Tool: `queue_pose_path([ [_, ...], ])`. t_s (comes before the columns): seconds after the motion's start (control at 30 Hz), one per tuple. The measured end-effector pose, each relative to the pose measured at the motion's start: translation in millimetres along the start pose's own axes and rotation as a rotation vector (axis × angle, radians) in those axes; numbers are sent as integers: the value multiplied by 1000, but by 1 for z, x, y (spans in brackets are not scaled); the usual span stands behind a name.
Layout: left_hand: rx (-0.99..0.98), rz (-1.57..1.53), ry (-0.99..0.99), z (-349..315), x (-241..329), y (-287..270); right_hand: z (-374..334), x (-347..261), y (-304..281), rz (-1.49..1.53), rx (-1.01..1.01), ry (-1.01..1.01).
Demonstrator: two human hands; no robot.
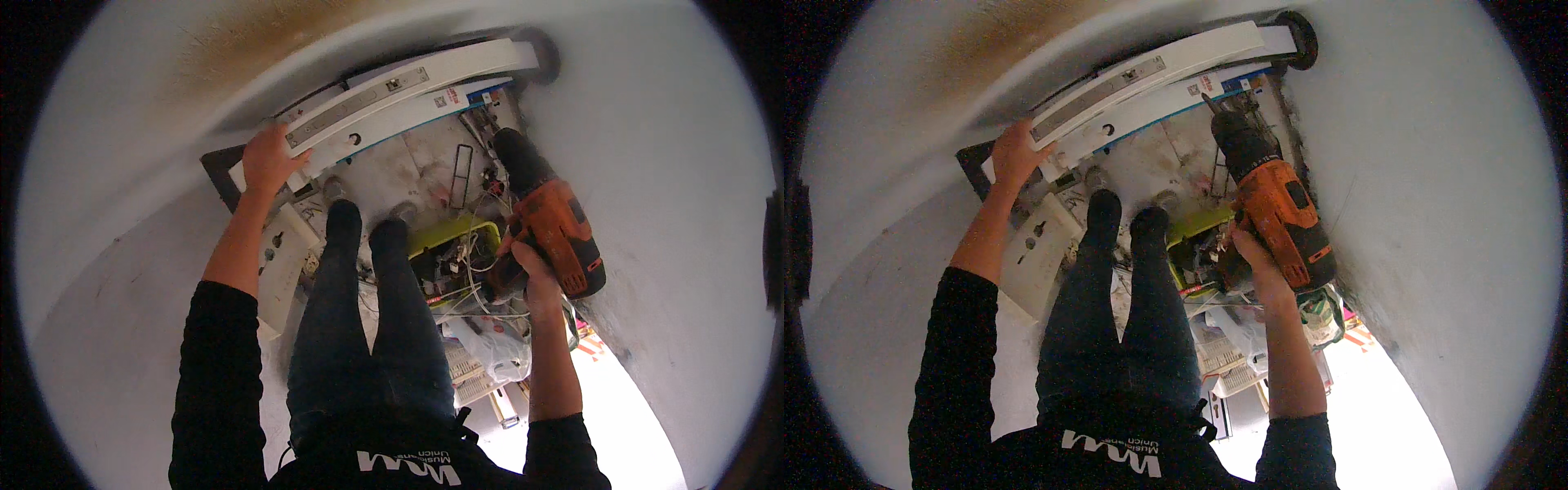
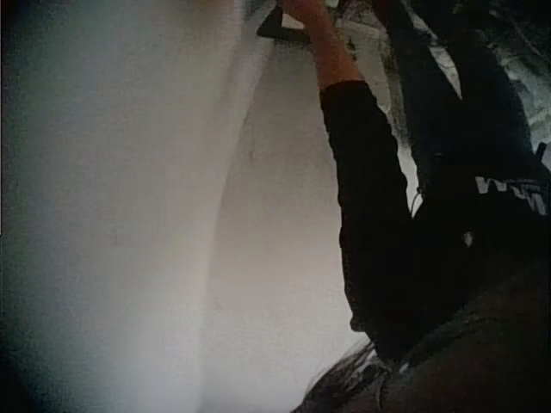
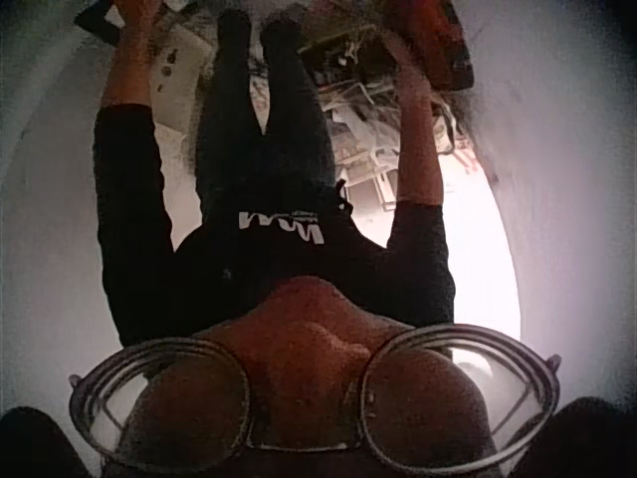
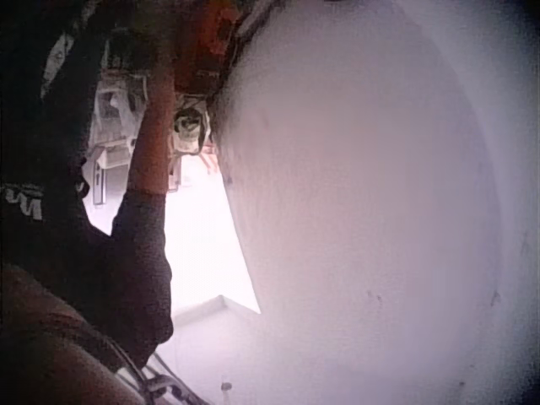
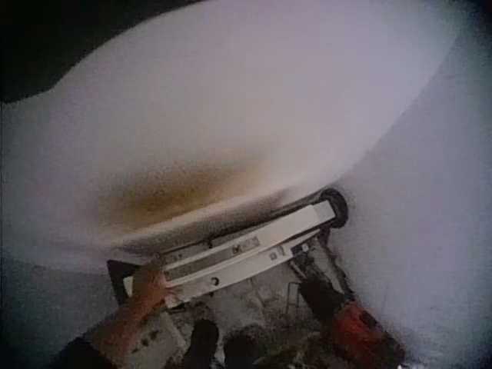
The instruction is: The person assembles a white wall-mounted cabinet using a cordless drill. They position the cabinet against the wall, drill screws into the mounting holes, and secure the unit in place.
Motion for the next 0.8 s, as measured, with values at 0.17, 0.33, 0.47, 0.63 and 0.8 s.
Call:
queue_pose_path([
  [0.17, 75, 99, 16, -3, -1, 1, -3, -1, 10, 113, -64, 70],
  [0.33, 114, 112, 37, -1, -6, 6, 0, 6, 3, 85, -15, 52],
  [0.47, 227, 80, 83, -3, -5, 5, 11, 7, -2, 68, -17, 29],
  [0.63, 171, 76, 54, -4, -4, 6, 20, 2, -8, 79, -65, 33],
  [0.8, 100, 65, 11, -4, -4, 4, 27, 3, -16, 56, -45, 22],
])
Point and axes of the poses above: each hand's wrist, its own z-axis towards the middle knuckle, its own y-axis out of the palm, x = y × z, the point moved 4 cm from there along z, towards the middle knuckle, and after that the axes turned 9 degrees about -y, right-handed, at the moved point
